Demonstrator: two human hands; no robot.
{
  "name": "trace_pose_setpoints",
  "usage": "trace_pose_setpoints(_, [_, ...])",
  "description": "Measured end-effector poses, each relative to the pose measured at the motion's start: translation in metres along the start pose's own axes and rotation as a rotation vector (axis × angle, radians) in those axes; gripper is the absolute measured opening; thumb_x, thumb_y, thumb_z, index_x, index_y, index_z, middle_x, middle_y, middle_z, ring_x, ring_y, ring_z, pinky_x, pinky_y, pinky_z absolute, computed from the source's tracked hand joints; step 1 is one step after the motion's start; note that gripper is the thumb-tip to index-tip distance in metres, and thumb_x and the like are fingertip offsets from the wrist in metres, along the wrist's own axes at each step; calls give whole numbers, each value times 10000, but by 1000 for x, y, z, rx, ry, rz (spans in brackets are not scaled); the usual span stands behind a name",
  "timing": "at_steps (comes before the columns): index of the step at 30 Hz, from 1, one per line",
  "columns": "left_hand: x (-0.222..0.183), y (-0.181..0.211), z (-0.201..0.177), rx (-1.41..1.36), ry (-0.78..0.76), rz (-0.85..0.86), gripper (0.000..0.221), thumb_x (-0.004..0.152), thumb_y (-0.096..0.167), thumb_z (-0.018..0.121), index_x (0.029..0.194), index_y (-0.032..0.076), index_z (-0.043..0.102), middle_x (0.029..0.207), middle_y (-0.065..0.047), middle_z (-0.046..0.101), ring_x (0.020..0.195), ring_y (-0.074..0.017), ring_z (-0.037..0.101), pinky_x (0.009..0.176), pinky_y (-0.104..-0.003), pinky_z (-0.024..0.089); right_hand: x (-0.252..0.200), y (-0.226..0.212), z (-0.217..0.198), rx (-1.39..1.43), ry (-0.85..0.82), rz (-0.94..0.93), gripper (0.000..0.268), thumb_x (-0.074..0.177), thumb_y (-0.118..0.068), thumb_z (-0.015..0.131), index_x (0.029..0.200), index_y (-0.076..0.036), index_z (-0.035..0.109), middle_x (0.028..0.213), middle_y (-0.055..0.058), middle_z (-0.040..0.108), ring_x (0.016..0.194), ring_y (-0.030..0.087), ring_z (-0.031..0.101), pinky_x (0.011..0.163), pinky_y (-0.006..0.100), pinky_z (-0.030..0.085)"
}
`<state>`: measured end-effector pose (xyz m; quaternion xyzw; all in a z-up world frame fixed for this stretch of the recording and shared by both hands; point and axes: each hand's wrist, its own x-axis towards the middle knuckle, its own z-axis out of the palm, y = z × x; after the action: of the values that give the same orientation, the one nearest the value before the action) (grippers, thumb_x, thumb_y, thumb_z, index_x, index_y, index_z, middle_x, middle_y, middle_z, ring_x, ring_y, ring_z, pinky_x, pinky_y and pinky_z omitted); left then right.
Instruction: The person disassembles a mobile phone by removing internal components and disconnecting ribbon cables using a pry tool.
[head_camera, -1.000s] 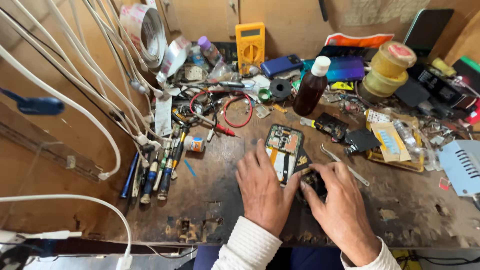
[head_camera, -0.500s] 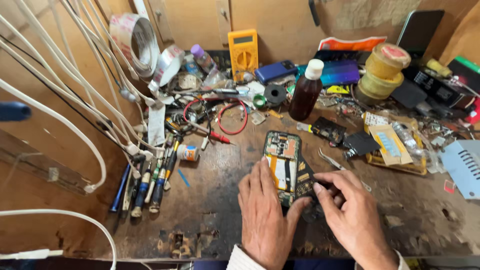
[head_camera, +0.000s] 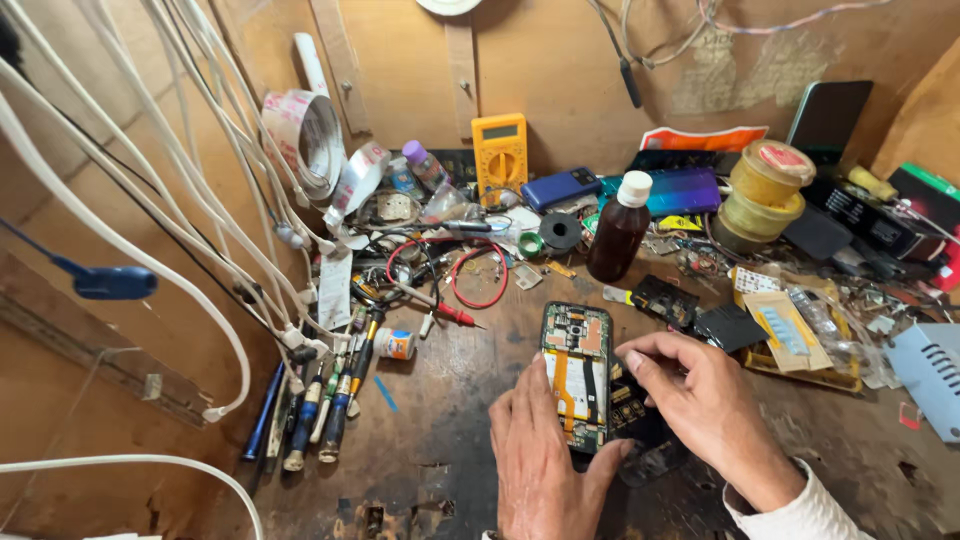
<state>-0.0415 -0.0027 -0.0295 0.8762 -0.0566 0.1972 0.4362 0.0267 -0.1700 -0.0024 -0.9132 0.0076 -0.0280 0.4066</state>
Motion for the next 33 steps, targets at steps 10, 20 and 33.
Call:
trace_pose_setpoints(10, [1,-3,-2,-52,-41,-40,1136,590,250,980,1444,-108,322,1436,-272,463,1251,-462,435,1051,-531,351,17,4,18,34,-21,-155,246,895,-234,699,1035,-52,789,814,55,805,630,127,663,563,297,518])
trace_pose_setpoints(20, [-2,-2,-5,-127,2,-5,1118,574,151,972,1461,-101,340,1429,-248,496,1214,-430,471,1044,-490,387,-12,13,21,118,73,-179,177,898,-135,711,1014,-20,779,889,67,700,699,129,668,600,277,527])
trace_pose_setpoints(33, [-9,8,-6,-41,40,78,941,704,203,907,1426,-121,398,1376,-262,533,1144,-420,500,1000,-459,428,-23,27,29,258,119,-290,139,926,-63,690,1039,0,741,951,32,706,742,69,645,634,234,514])
